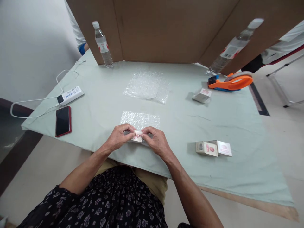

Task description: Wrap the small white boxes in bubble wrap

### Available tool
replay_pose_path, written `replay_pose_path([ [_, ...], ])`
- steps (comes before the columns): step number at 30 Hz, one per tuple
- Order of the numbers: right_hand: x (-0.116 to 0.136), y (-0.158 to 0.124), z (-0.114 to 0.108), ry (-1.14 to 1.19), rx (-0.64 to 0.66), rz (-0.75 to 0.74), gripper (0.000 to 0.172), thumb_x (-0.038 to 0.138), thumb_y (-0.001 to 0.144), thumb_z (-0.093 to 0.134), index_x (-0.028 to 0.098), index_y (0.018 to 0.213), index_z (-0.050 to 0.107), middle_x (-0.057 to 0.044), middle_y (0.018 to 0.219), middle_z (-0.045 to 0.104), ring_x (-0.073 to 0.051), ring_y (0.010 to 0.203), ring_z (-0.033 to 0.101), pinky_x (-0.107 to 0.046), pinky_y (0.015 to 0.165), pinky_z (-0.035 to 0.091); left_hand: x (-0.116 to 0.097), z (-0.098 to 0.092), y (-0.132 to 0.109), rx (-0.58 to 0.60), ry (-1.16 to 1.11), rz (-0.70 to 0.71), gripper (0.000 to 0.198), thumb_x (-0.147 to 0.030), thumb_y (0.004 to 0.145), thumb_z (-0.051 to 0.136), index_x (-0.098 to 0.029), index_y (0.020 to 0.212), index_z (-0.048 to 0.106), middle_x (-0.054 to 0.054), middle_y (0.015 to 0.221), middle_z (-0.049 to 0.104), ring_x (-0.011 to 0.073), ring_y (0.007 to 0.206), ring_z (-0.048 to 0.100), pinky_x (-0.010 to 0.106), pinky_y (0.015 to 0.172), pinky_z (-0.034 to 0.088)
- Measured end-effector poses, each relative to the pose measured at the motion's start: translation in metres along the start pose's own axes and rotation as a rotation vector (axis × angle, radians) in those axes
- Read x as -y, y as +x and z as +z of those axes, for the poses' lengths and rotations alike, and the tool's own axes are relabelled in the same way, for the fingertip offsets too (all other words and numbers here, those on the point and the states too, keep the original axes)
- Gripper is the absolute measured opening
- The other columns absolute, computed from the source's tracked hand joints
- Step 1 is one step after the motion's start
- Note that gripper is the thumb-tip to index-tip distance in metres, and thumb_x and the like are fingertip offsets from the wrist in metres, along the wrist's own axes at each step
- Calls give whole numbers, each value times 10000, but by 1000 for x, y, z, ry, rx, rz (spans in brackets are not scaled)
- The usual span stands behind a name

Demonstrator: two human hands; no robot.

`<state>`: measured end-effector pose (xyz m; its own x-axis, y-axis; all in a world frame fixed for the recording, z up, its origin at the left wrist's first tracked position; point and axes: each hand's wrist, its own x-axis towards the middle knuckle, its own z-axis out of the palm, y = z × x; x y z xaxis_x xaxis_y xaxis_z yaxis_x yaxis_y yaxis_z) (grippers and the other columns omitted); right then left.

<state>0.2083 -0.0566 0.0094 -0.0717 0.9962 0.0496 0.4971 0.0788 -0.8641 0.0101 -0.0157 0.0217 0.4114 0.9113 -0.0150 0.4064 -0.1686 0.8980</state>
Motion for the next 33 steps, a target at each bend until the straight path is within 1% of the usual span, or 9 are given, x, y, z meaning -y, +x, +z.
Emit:
replay_pose_path([
  [4,-3,5,-1,-106,5,-62,136,325,897,587,231,836,663,-13,863,748,-195,811,689,-323,753,499,2,1,1,-18,6,-11,75,-150,774,632,-181,718,671,13,864,721,149,841,654,264,777,489],
  [9,16,-19,-1,-575,-374,-404,50,253,920,628,219,932,663,-56,968,741,-216,893,661,-371,829,431,1,2,1,-32,2,-43,77,-142,752,649,-173,683,659,16,855,722,149,832,654,254,758,485],
  [11,26,-34,0,-681,-405,-512,71,181,907,640,226,958,660,-43,924,735,-199,845,642,-371,826,412,2,3,1,-29,-11,-41,78,-147,755,651,-171,682,658,17,855,720,148,828,654,251,753,484],
  [15,29,-48,11,-740,-269,-647,220,94,911,580,179,1102,647,-87,1043,746,-224,972,649,-368,846,429,5,3,2,-28,-15,-2,80,-131,756,636,-171,690,655,15,854,713,143,822,650,251,760,480],
  [18,16,-43,19,-798,-193,-680,306,83,926,545,126,1222,611,-130,1208,713,-252,1134,618,-380,919,431,4,2,4,-3,-2,4,67,-120,751,628,-167,712,652,13,832,702,141,802,641,249,740,471],
  [20,9,-37,20,-824,-173,-690,315,72,928,535,106,1232,606,-137,1224,705,-258,1152,605,-384,938,422,3,2,5,27,-1,-4,48,-131,757,626,-167,742,653,7,801,689,139,781,632,249,725,468],
  [24,9,-27,17,-860,-118,-676,287,106,949,517,126,1219,613,-118,1162,712,-245,1047,597,-380,915,405,4,-4,2,33,17,-41,58,-172,772,627,-172,824,653,5,826,678,144,804,623,260,754,479],
  [31,29,-12,8,-986,25,-652,236,150,968,480,197,1151,622,-66,976,680,-212,853,512,-361,831,332,19,-28,-26,-101,57,-250,187,-195,800,590,-165,974,653,-6,783,635,135,735,576,260,709,465],
  [33,31,-7,6,-1011,59,-661,228,151,968,468,202,1126,625,-60,942,669,-206,810,484,-361,816,311,21,-34,-36,-153,69,-299,259,-198,793,608,-154,1046,647,16,849,649,140,770,585,266,733,478],
])
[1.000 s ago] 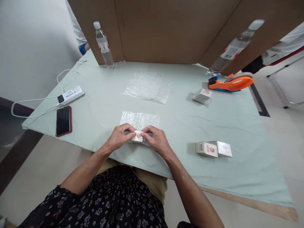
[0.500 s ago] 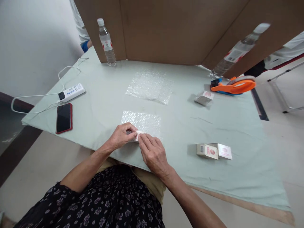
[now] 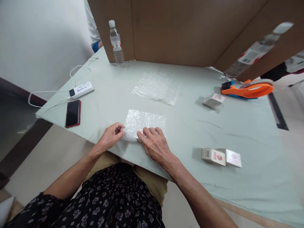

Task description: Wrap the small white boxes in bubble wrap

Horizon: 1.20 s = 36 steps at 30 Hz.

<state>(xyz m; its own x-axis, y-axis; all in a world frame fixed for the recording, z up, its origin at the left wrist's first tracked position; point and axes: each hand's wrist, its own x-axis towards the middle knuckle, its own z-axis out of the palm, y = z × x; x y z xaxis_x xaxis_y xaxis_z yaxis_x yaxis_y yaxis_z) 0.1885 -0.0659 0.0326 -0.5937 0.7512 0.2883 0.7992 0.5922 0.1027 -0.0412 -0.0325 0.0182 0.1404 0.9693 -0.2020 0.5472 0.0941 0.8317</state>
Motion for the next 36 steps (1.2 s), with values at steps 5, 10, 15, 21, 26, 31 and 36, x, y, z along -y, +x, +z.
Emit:
replay_pose_path([
  [5,-9,5,-1,-18,37,-88,229,154,976,446,204,1107,627,-60,915,662,-201,764,452,-362,796,276,0,-11,-13,56,-164,-246,640,-344,794,691,-98,1348,487,150,1160,638,202,906,660,255,612,516],
  [10,-10,6,-1,7,43,-103,195,196,986,461,198,1081,631,-63,907,661,-197,762,448,-361,786,253,-9,-13,3,128,-125,-432,628,-422,757,763,-102,1243,527,114,923,693,186,694,681,197,407,356],
  [15,-10,5,1,36,24,-94,174,213,988,470,196,1039,635,-64,917,659,-190,763,447,-364,783,240,-23,-3,21,162,-144,-511,294,-375,784,761,-166,762,555,-31,525,526,99,445,493,199,390,280],
  [21,-11,5,4,48,20,-101,200,239,1009,431,204,998,628,-66,911,651,-191,770,445,-369,776,232,-36,11,22,187,-199,-466,270,-222,765,719,-184,613,500,-77,440,408,69,394,344,205,396,251],
  [26,-12,7,4,56,33,-108,185,245,999,450,210,958,627,-66,877,639,-197,766,438,-370,755,227,-40,19,21,75,-181,-366,220,-139,691,686,-169,577,500,-73,488,434,63,455,399,173,408,276],
  [31,-12,8,4,62,40,-112,177,251,992,470,198,949,633,-68,864,628,-199,758,434,-371,749,222,-42,29,23,61,-234,-416,170,-142,684,651,-178,625,496,-54,505,479,90,461,455,187,392,331],
  [36,-11,8,4,59,36,-104,179,252,996,469,190,970,635,-59,858,618,-195,752,430,-367,739,220,-47,39,22,39,-347,-462,122,-147,698,617,-181,699,500,-47,545,504,94,478,477,196,406,375],
])
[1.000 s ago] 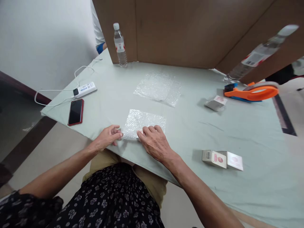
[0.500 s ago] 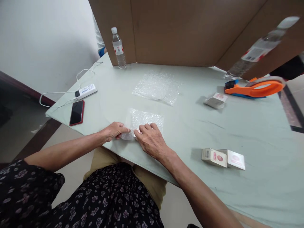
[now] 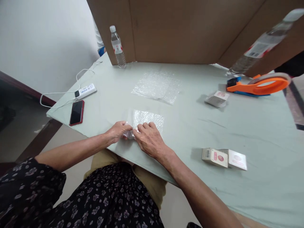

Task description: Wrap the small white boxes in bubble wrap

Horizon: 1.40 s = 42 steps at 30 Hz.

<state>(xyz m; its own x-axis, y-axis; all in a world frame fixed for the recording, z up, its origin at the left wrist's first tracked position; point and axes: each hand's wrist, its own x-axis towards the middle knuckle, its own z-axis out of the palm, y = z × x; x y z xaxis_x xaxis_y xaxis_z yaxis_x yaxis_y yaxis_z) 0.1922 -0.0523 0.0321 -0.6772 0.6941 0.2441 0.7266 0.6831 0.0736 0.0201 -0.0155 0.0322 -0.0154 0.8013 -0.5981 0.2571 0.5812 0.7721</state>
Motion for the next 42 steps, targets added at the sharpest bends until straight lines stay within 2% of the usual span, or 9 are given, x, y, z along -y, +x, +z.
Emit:
replay_pose_path([
  [10,0,-1,1,18,-23,0,145,242,986,493,194,958,626,-49,825,630,-193,743,435,-364,740,237,-6,4,-6,58,-98,14,141,-104,707,576,-180,643,476,-46,504,502,86,451,482,192,406,399],
  [18,0,-1,-1,44,-40,20,135,234,951,548,179,848,615,-57,810,652,-202,767,493,-376,771,261,-8,3,-11,97,-66,108,120,-107,710,600,-165,651,513,-41,517,525,76,459,490,188,426,422],
  [21,-2,-5,0,74,-50,17,115,235,941,562,175,864,623,-56,830,661,-200,787,505,-370,776,269,-10,-2,-16,186,-57,161,27,-113,712,589,-140,713,588,-24,558,550,81,498,510,202,470,466],
  [25,-3,-11,-1,145,-49,22,78,233,917,593,172,931,638,-59,902,686,-205,840,540,-363,795,301,-9,-11,-19,272,51,202,214,-87,710,552,-119,880,678,23,729,648,106,605,587,253,591,546],
  [28,-3,-13,-3,210,-56,43,87,191,905,590,170,960,653,-67,965,706,-207,879,573,-370,834,337,-2,-10,-17,241,298,457,224,-102,748,550,-152,901,705,29,802,670,121,678,601,270,670,551],
  [32,-4,-16,-5,308,-97,69,168,115,894,551,183,974,682,-67,991,729,-202,921,622,-384,880,392,11,-4,-14,91,617,880,142,-161,816,593,-173,903,705,50,888,637,151,798,603,294,772,535],
  [36,-4,-26,-7,423,-191,108,218,115,923,518,221,989,697,-45,1051,753,-189,983,665,-414,968,414,15,-1,-15,32,790,1079,149,-158,887,542,-177,921,686,81,967,619,184,923,602,310,839,521],
  [40,-1,-52,-9,400,-354,397,141,203,946,541,210,952,682,-69,1033,757,-221,979,687,-396,880,467,15,-2,-14,16,898,1156,170,-171,920,511,-160,937,679,105,990,623,205,929,591,326,834,516],
  [42,1,-67,-9,373,-351,613,144,287,947,550,208,954,669,-74,972,754,-223,858,696,-373,772,486,16,-3,-13,19,919,1199,176,-171,931,502,-153,936,677,114,1019,631,214,945,585,337,841,511],
])
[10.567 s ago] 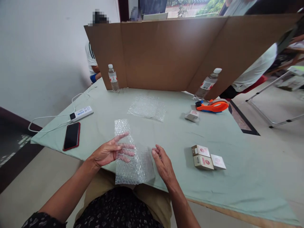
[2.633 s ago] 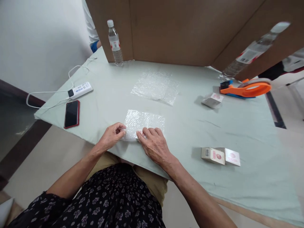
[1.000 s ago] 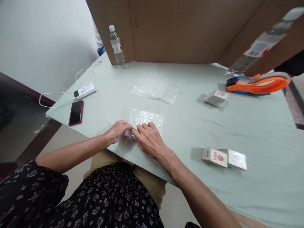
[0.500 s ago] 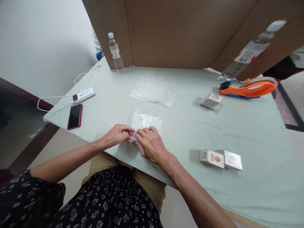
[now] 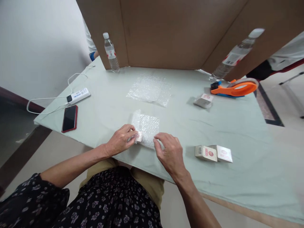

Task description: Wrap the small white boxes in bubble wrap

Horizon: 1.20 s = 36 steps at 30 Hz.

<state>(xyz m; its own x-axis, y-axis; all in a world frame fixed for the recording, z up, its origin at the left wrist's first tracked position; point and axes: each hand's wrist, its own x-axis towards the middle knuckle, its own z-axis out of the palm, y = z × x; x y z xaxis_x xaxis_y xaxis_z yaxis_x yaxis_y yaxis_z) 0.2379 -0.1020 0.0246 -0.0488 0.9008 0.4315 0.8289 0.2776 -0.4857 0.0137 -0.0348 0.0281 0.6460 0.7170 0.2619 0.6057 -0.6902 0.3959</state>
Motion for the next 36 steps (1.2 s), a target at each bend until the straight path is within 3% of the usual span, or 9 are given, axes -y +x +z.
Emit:
replay_pose_path([
  [3,-7,-16,-4,-56,89,280,274,450,916,563,214,1021,653,-61,903,744,-196,639,655,-344,618,470,3,1,-1,13,-3,49,182,-160,944,490,-155,973,670,114,1062,649,221,961,574,354,857,504],
  [6,-6,-23,2,-59,196,458,430,555,877,570,207,1126,617,-39,868,740,-198,601,654,-334,583,453,5,2,-1,29,-12,72,189,-141,945,487,-164,1008,663,101,1061,669,220,944,568,370,866,498],
  [12,6,-13,24,13,152,622,685,645,853,532,152,1328,516,-40,784,714,-226,635,660,-342,621,458,7,0,1,64,-7,81,169,-115,914,531,-161,995,671,85,1038,684,225,941,562,360,863,500],
  [17,9,-2,33,135,125,752,923,677,766,578,86,1453,402,-53,833,697,-247,776,663,-365,753,490,8,-1,4,97,23,71,161,-139,927,529,-167,986,676,80,1022,683,222,930,563,359,869,503],
  [21,12,3,39,224,100,774,926,585,704,651,85,1448,414,-65,867,700,-264,842,652,-389,807,496,7,-3,5,124,62,59,153,-152,928,539,-173,967,685,83,1019,682,225,932,572,363,859,505],
  [27,19,1,46,282,26,723,868,546,735,631,84,1442,430,-24,748,669,-226,702,614,-377,746,505,4,-6,5,143,88,49,165,-166,939,538,-174,989,694,80,1040,692,233,950,586,370,853,509],
  [33,14,-5,48,283,9,734,816,554,702,649,112,1372,501,-121,1023,707,-263,872,649,-395,806,509,3,-7,6,173,102,42,182,-165,944,528,-176,1013,696,77,1082,694,231,965,596,369,866,514],
  [36,16,-3,51,255,18,696,768,504,736,603,110,1385,486,-22,774,668,-209,691,599,-353,720,490,1,-7,7,196,116,32,183,-166,947,523,-177,1015,692,77,1099,687,231,980,600,366,871,520],
])
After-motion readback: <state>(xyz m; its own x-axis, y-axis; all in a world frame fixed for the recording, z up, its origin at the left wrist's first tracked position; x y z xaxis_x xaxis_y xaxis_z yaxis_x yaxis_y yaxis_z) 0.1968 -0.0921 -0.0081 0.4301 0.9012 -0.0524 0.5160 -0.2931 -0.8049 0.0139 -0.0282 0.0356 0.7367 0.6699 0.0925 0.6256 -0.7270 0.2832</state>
